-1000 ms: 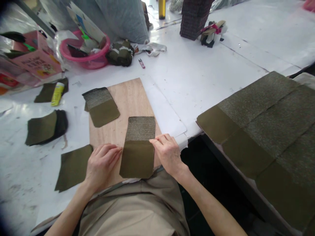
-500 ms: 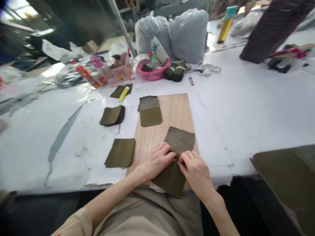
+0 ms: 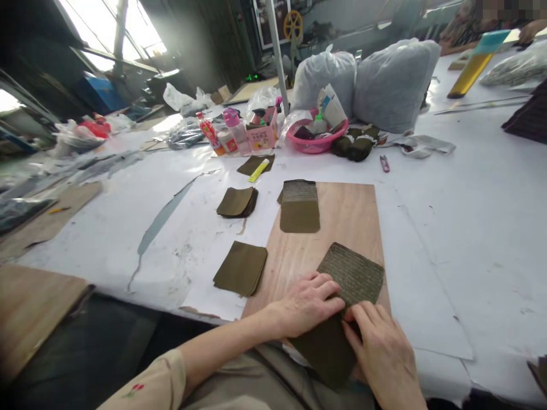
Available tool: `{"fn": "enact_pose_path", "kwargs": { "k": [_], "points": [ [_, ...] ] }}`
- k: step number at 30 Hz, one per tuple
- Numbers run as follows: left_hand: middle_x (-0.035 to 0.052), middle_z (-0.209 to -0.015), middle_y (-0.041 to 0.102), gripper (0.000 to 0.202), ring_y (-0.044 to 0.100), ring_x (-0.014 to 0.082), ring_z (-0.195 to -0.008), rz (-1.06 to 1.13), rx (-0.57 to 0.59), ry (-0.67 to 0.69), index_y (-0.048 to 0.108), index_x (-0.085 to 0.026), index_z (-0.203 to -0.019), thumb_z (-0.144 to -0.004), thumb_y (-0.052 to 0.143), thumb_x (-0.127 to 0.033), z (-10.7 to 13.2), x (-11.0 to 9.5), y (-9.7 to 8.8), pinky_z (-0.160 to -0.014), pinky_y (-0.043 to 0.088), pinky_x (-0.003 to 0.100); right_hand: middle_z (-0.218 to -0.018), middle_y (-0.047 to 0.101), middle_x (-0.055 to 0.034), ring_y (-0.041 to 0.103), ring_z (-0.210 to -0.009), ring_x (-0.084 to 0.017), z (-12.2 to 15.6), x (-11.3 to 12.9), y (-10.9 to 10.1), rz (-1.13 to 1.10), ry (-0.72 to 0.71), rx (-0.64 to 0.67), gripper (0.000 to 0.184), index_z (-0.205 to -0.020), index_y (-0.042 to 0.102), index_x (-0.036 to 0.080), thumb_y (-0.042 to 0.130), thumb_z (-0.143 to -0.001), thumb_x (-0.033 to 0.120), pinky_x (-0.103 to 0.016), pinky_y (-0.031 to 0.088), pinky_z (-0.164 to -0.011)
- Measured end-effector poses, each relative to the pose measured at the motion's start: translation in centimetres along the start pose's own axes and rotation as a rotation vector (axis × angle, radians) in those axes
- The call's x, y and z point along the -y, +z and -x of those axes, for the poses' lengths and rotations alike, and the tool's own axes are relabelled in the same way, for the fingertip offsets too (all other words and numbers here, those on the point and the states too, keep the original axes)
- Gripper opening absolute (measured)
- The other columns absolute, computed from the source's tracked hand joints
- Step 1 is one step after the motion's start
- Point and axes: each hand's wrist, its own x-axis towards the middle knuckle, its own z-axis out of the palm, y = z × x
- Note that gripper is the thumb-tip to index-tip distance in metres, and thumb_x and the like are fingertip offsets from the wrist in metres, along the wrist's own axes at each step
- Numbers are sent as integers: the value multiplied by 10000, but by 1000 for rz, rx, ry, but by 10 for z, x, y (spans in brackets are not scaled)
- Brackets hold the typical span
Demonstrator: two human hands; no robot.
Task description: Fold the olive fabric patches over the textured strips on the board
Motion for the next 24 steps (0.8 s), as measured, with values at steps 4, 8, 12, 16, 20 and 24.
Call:
{"fn": "enact_pose_path", "kwargs": {
  "k": [4,8,12,16,20,24],
  "points": [
    [31,-902,588,150,543,185,-914,62,7,62,567,-181,-881,-958,484,-280,1,2,-1,-848,411,337,-820,640,-26,611,-719,-174,7,-3,6,-53,8,-75,370,-890,569,228,397,-951,550,-307,465,-648],
    [11,-855,635,180,585,145,-810,291,40,-19,574,-170,-903,-968,473,-304,10,6,-15,-761,428,279,-893,666,-27,645,-755,-170,12,-11,14,-111,50,-109,414,-1041,585,231,461,-910,603,-288,509,-665],
    [-4,-857,650,165,595,108,-789,708,-8,-311,598,-180,-898,-949,518,-315,38,17,-42,-719,433,202,-894,677,-12,647,-782,-180,14,-13,15,-155,30,-80,390,-1022,614,255,492,-895,604,-305,516,-700],
    [-14,-709,576,236,530,100,-653,887,-260,-751,581,-164,-816,-903,570,-383,83,41,-61,-596,402,189,-909,684,-1,642,-814,-173,14,-11,13,-192,49,-99,330,-1004,625,260,502,-913,553,-297,508,-725],
    [-9,-730,595,245,555,120,-660,714,-487,-1060,569,-177,-877,-902,544,-419,131,73,-61,-597,411,205,-903,684,1,633,-827,-174,13,-8,14,-188,37,-138,292,-968,631,253,504,-925,512,-304,493,-760],
    [-15,-719,618,201,573,139,-642,209,-354,-1227,613,-211,-1015,-914,507,-349,162,93,-47,-624,393,233,-913,682,-10,627,-844,-184,13,-8,16,-170,26,-126,271,-965,635,248,503,-933,482,-318,480,-779]
  ]
}}
